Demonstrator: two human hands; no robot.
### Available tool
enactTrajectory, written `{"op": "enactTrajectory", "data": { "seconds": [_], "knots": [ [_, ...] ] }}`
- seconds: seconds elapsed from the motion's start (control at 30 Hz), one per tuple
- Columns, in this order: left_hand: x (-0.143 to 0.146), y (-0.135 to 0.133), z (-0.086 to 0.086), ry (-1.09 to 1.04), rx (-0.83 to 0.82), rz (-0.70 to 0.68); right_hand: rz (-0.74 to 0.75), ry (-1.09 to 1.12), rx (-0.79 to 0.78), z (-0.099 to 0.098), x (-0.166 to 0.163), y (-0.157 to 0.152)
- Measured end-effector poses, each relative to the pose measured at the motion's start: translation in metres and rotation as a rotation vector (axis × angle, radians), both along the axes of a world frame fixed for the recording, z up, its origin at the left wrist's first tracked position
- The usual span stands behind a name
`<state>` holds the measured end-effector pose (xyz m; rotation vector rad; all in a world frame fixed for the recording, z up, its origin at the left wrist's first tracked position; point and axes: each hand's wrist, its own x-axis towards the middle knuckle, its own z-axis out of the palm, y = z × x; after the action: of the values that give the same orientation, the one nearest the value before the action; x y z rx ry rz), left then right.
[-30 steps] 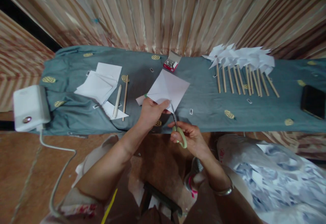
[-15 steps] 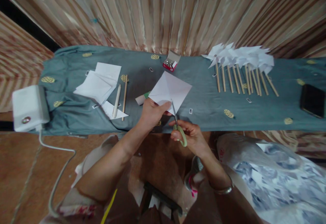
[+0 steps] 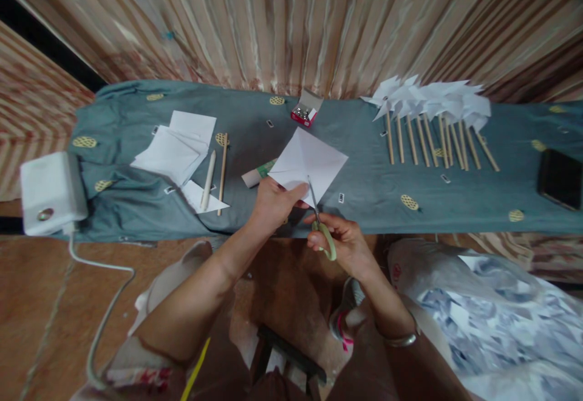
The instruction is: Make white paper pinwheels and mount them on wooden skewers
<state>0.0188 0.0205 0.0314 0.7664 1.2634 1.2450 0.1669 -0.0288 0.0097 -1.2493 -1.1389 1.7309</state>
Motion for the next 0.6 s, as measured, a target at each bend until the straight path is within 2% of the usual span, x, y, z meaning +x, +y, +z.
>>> {"op": "enactTrajectory", "data": {
  "seconds": [0.6],
  "knots": [
    [0.0008, -0.0008, 0.0015, -0.011, 0.0, -0.002, -0.048, 0.013, -0.032, 0.0006, -0.002, -0.0001]
  ]
}}
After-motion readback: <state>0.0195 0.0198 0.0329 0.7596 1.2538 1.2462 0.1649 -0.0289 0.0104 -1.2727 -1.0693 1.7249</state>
